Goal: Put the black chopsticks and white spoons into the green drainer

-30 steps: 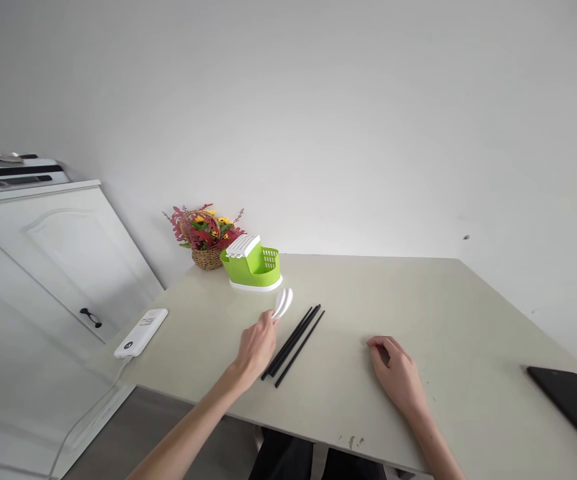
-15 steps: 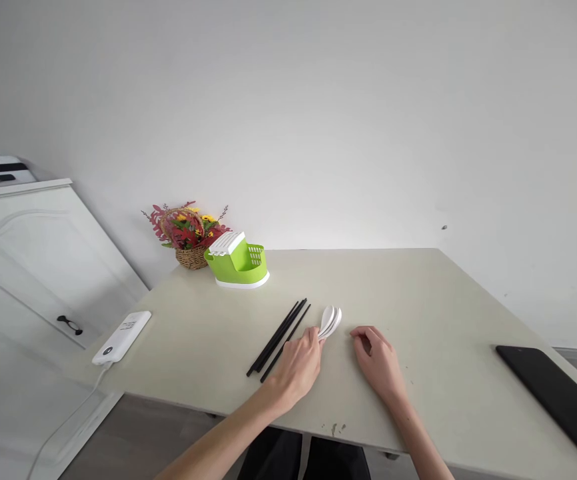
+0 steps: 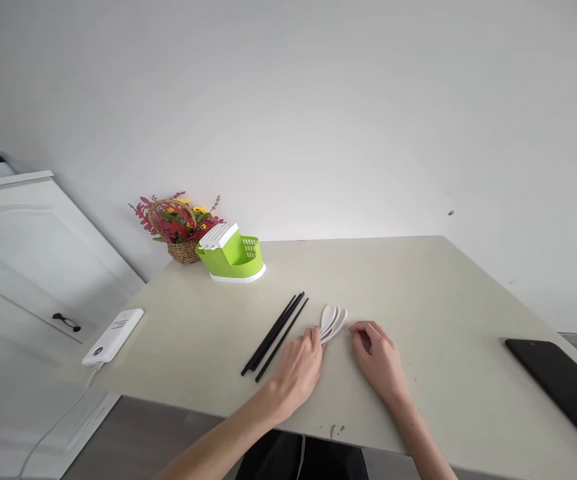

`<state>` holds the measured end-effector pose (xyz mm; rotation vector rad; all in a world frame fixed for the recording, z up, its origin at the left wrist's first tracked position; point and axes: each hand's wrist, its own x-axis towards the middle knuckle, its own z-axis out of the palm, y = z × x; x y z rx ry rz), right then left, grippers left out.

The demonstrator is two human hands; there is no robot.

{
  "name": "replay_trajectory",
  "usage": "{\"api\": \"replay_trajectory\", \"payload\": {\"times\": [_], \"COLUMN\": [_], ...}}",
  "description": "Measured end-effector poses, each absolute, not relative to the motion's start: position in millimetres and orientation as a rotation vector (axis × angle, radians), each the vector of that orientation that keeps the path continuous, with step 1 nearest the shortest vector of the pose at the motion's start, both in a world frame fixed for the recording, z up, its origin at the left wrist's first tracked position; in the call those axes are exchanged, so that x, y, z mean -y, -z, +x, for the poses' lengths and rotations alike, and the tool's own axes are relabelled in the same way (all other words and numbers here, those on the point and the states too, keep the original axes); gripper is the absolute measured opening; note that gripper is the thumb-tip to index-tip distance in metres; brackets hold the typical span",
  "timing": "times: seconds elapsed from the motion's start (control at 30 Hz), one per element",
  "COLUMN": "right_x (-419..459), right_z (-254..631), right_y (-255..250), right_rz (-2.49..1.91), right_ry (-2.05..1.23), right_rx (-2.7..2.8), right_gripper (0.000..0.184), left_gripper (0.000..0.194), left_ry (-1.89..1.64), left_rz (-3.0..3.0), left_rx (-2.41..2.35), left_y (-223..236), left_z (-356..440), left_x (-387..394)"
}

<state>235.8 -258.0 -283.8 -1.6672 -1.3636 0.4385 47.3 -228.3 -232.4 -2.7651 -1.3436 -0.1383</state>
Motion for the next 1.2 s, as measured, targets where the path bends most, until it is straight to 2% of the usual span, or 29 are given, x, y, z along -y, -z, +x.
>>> {"api": "replay_trajectory", "payload": {"times": [0.17, 0.37, 0.47, 0.73, 0.87, 1.03, 1.2], "right_x": [258.9, 259.9, 260.6, 263.0, 266.6, 269.3, 268.8], "right_z": [234.3, 233.8, 234.2, 232.7, 231.8, 232.1, 233.5], "right_y": [281.3, 279.5, 279.2, 278.4, 278.2, 276.4, 273.1], "right_rz": [-1.679, -1.697, -1.720, -1.798, -1.848, -1.914, -1.995], "right_ry": [-0.427, -0.427, -0.422, -0.422, -0.388, -0.338, -0.311], "right_rx": [1.356, 1.374, 1.365, 1.310, 1.275, 1.204, 1.071], "right_gripper": [0.027, 0.026, 0.025, 0.028, 0.028, 0.030, 0.029], "left_gripper": [0.022, 0.013, 0.014, 0.038, 0.039, 0.044, 0.048], "left_ry": [0.132, 0.059, 0.052, 0.334, 0.643, 0.945, 0.904], "left_rz": [-2.772, -2.772, -2.790, -2.851, -2.747, -2.340, -2.080], "left_rx": [1.325, 1.317, 1.316, 1.276, 1.242, 1.345, 1.588], "left_y": [235.9, 219.6, 214.0, 199.4, 172.9, 126.2, 100.3], "left_z": [49.5, 54.5, 53.1, 18.7, -13.1, -64.3, -118.9], "left_x": [227.8, 228.8, 229.5, 212.9, 167.6, 78.9, 4.2]}}
